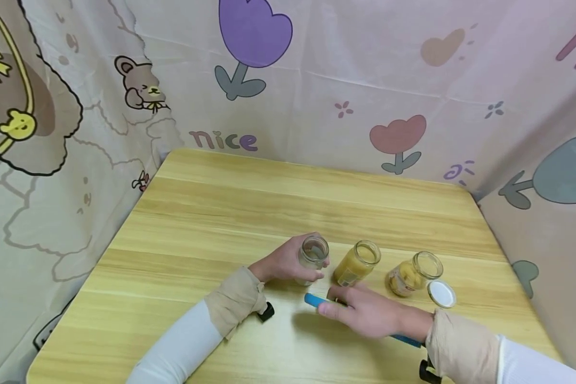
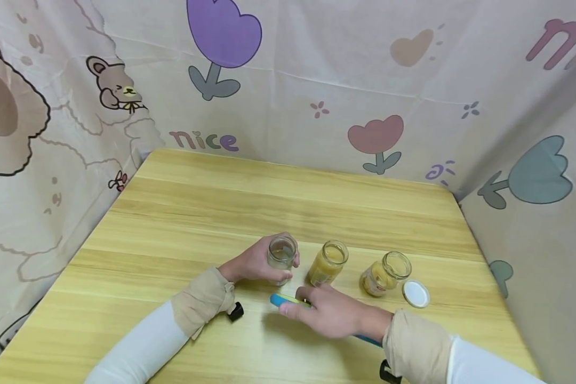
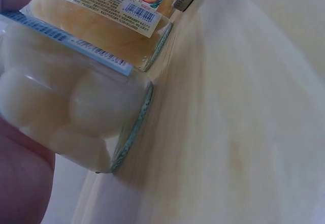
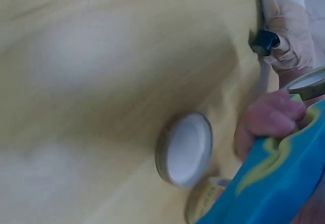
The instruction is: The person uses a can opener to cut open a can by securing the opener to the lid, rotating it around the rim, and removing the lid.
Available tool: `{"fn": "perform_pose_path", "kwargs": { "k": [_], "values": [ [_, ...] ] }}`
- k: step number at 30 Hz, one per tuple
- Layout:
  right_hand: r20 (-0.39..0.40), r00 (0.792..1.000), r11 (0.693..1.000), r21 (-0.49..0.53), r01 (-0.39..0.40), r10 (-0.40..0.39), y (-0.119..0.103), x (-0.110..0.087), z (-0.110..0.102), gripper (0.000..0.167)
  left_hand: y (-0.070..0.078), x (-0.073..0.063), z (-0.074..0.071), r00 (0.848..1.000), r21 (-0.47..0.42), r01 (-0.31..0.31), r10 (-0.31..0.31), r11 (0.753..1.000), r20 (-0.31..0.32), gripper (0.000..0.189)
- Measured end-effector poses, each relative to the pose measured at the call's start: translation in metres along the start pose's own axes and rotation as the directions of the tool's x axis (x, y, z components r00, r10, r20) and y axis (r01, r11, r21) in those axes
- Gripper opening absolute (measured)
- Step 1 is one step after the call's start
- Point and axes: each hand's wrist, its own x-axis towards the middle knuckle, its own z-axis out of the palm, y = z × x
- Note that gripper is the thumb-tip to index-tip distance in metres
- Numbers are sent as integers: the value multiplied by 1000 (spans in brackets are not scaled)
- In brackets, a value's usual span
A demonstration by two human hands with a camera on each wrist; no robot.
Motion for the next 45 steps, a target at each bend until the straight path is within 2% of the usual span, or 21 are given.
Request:
{"fn": "perform_pose_path", "kwargs": {
  "k": [2,3,5,8,11,15,17,19,22,28,39,45],
  "values": [
    [54,998,988,152,-38,30,2,3,2,43,1,0,0,1000,-3,-10,10,1000,3,40],
    [90,995,968,243,-64,43,3,4,3,47,1,0,0,1000,-7,-13,13,1000,4,40],
    [154,986,909,400,-117,60,4,6,5,55,1,1,1,1000,-13,-22,22,1000,9,40],
    [224,972,798,571,-195,77,5,7,9,64,1,2,1,999,-8,-34,34,999,15,40],
    [261,963,697,677,-236,73,5,8,16,69,0,3,1,999,2,-41,41,999,15,40],
    [328,943,544,782,-305,57,7,9,27,77,0,3,0,999,13,-51,51,999,16,39],
    [365,930,490,801,-344,56,9,10,32,82,0,3,0,998,18,-53,53,998,17,38],
    [392,918,451,811,-372,52,12,11,38,85,-1,3,0,999,20,-52,52,998,16,38],
    [414,910,414,823,-389,32,14,13,45,88,-1,3,0,999,14,-44,44,999,12,38],
    [449,894,365,831,-421,8,16,18,56,93,0,1,-1,999,20,-35,35,999,6,39],
    [524,852,316,808,-497,1,18,26,61,98,-3,2,0,999,3,-37,37,999,8,38],
    [536,843,305,810,-500,-41,19,29,61,100,-3,2,-1,999,-2,-36,36,999,6,38]
  ]
}}
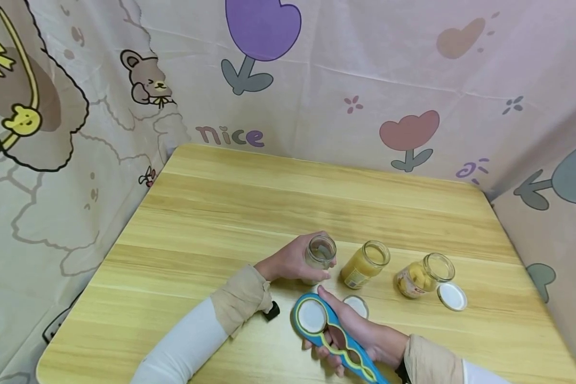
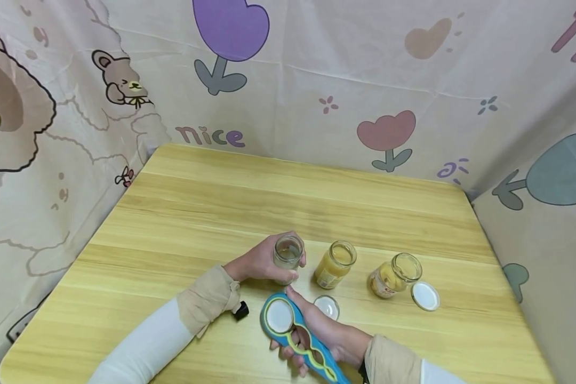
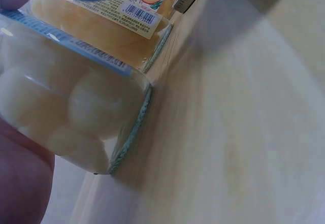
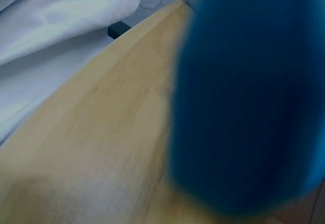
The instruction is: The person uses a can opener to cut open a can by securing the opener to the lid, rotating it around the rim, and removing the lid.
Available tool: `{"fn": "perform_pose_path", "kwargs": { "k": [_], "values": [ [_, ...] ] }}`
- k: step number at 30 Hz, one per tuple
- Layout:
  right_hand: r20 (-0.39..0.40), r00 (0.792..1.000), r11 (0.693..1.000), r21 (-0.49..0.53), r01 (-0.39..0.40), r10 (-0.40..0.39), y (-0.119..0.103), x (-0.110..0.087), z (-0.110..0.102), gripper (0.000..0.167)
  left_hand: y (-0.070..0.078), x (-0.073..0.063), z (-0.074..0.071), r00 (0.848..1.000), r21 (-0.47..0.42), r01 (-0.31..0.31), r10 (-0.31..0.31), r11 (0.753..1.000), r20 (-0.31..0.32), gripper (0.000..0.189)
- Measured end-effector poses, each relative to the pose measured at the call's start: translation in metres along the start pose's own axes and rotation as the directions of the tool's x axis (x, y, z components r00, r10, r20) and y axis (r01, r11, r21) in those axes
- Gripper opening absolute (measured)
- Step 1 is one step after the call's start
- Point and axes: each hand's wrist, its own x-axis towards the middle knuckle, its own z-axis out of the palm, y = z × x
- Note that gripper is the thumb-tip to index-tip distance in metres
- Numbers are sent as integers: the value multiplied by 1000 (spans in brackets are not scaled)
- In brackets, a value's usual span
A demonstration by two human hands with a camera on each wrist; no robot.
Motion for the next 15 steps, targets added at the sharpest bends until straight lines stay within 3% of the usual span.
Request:
{"fn": "perform_pose_path", "kwargs": {
  "k": [15],
  "values": [
    [-30,999,999,40,-12,14,0,1,2,103,1,0,0,1000,10,2,-2,1000,2,39]
  ]
}}
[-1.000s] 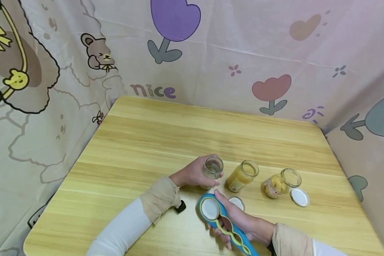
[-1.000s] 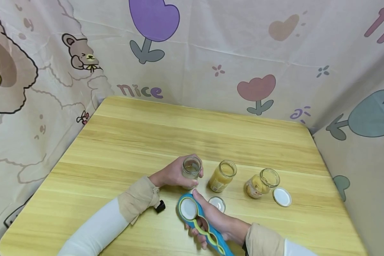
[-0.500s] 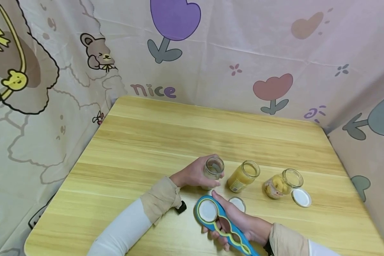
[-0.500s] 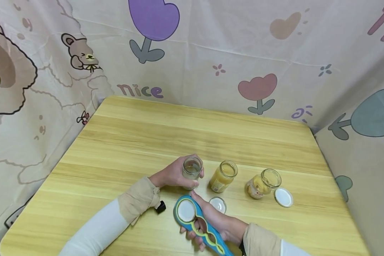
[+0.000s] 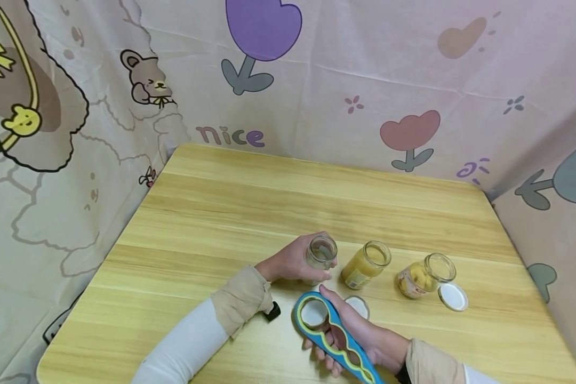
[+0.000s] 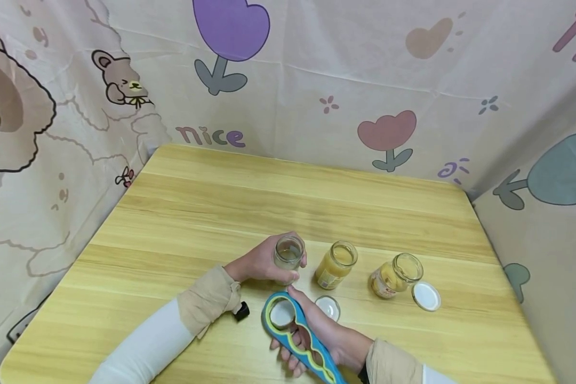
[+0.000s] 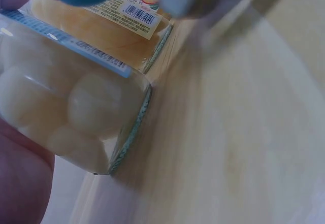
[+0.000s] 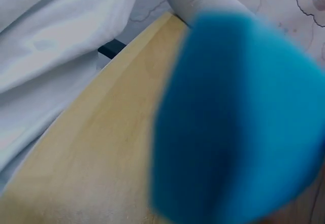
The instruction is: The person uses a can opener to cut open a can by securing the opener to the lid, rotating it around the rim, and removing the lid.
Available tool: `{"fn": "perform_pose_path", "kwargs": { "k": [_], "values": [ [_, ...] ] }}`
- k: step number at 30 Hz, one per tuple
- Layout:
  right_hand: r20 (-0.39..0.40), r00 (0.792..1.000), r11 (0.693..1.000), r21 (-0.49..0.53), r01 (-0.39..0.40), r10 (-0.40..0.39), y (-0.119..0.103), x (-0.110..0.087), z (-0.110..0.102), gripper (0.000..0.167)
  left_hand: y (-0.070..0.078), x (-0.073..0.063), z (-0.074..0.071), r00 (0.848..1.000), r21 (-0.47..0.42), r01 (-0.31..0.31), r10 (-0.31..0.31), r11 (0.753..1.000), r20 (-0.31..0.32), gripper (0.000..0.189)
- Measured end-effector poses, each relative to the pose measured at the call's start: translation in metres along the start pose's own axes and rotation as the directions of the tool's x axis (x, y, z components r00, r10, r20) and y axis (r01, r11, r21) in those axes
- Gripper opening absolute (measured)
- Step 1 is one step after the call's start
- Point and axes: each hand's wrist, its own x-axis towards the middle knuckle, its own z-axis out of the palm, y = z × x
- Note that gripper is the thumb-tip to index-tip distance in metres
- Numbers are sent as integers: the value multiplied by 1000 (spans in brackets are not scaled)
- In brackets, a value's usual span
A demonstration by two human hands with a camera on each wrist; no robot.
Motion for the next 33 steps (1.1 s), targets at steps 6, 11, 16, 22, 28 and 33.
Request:
{"fn": "perform_pose_path", "kwargs": {
  "k": [6,11,16,22,28,33],
  "values": [
    [8,1000,1000,-1,1,-1,4,-3,0,102,1,2,2,1000,10,7,-8,1000,5,40],
    [45,999,1000,11,5,-5,7,-7,-1,102,3,2,3,1000,27,8,-8,1000,-1,40],
    [54,997,998,-10,61,-61,5,-14,-1,100,2,0,3,1000,18,18,-18,1000,-26,40],
    [0,989,984,-106,144,-145,0,-29,0,91,0,-2,2,999,-3,10,-10,1000,-39,39],
    [-120,941,899,-352,259,-317,-5,-53,2,80,1,-1,3,999,-15,-6,5,1000,-45,38],
    [-163,858,730,-615,298,-487,-8,-77,-3,62,1,-1,3,999,-31,8,-9,999,-51,39]
  ]
}}
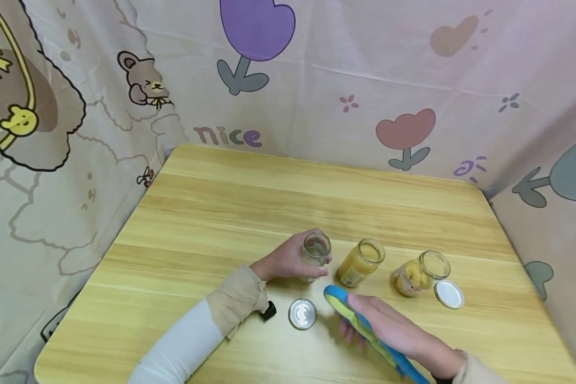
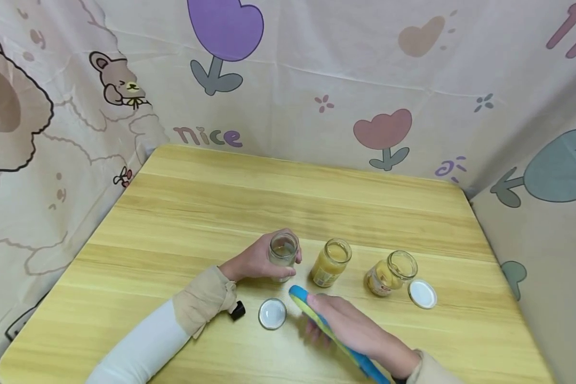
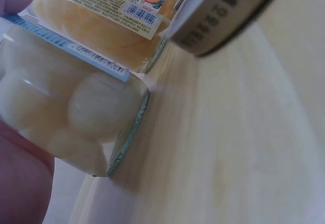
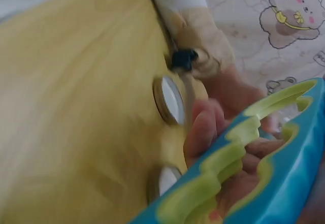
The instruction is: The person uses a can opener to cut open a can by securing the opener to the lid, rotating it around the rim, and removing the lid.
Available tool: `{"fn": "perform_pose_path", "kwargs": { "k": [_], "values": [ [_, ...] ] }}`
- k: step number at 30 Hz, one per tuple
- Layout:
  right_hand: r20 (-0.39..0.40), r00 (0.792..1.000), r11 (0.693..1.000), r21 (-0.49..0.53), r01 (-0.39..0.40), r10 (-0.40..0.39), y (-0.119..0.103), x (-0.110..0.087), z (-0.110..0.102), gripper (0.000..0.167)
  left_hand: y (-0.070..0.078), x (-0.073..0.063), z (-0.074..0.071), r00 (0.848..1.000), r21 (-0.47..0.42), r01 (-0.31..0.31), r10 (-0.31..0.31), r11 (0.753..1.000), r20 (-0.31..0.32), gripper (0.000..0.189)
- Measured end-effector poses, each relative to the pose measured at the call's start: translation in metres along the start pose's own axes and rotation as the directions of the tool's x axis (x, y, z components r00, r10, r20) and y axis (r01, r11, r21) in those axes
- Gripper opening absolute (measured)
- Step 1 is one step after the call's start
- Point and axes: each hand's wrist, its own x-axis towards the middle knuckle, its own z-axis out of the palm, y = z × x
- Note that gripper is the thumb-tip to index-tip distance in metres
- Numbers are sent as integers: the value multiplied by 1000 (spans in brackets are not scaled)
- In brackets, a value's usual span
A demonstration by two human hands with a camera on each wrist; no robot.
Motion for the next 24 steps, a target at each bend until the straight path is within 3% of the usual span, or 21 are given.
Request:
{"fn": "perform_pose_path", "kwargs": {
  "k": [5,7,9,13,18,21,24],
  "values": [
    [-170,982,967,-255,30,-75,2,-20,-10,43,-1,0,0,1000,1,14,-14,1000,4,37],
    [-254,965,937,-347,-24,-70,2,-28,-13,36,-1,0,0,1000,3,17,-17,1000,1,37],
    [-349,934,883,-460,-96,-80,4,-33,-15,33,-1,1,-1,1000,8,19,-19,1000,-4,36],
    [-480,858,710,-668,-222,-183,12,-44,-13,46,0,1,-1,1000,3,26,-26,1000,-7,37],
    [-397,789,491,-860,-140,-469,36,-50,-12,71,0,0,-1,999,-4,41,-41,999,-10,37],
    [-323,768,361,-924,-128,-553,52,-53,-10,84,1,0,-1,999,-13,50,-50,999,-15,36],
    [-272,782,276,-952,-133,-562,66,-56,-4,90,0,0,0,999,-17,49,-49,999,-12,36]
  ]
}}
